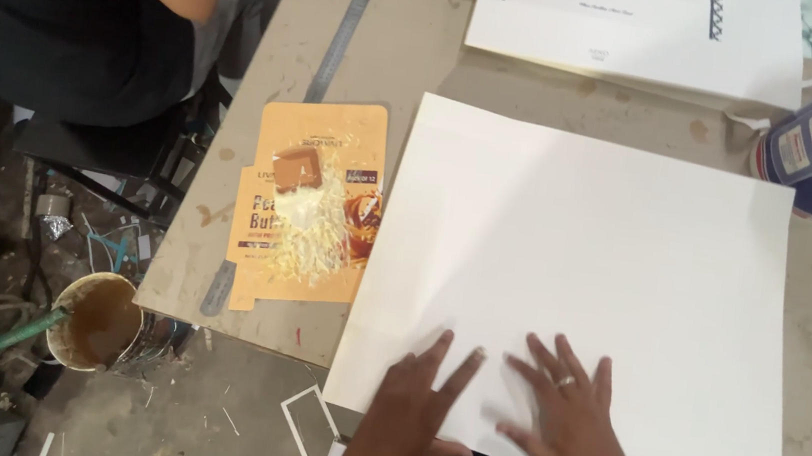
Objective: The person applies adhesive to a paper sheet and presses it onto a cardboard packaging flat by hand.
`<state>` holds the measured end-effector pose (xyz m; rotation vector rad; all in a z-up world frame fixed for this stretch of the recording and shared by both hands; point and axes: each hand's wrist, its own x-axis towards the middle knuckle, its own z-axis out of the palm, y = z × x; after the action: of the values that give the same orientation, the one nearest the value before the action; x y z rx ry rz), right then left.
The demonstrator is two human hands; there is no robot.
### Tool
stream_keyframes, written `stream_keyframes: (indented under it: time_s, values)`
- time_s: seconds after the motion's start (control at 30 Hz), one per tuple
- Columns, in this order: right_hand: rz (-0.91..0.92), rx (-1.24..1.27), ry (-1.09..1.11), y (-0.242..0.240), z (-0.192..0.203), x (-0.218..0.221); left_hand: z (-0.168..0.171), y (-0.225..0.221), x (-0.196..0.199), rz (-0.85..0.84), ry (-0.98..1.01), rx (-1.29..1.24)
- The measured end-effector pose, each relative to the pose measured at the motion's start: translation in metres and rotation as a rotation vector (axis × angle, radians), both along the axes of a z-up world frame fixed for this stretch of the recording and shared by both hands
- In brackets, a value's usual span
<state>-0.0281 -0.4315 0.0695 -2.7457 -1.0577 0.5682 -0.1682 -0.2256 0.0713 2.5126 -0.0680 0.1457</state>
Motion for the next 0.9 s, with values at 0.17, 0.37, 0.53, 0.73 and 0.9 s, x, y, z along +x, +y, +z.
stream_keyframes:
  time_s: [0.17,0.37,0.53,0.73,0.9]
  values:
    - [0.28,0.252,-0.222,-0.017,0.012,-0.018,-0.016,-0.001,0.001,0.042,0.058,-0.151]
    - [0.135,-0.417,0.152,-0.003,0.025,-0.024,0.016,-0.005,0.017,0.04,0.35,-0.139]
    - [0.1,-0.225,0.002,-0.013,-0.011,-0.031,-0.011,-0.019,-0.008,-0.014,-0.286,0.028]
    - [0.025,0.1,-0.05,0.016,-0.015,-0.016,-0.025,-0.029,-0.032,0.218,-0.526,0.048]
    - [-0.04,0.147,-0.06,0.066,-0.012,0.031,-0.033,-0.016,-0.033,0.347,-0.708,0.041]
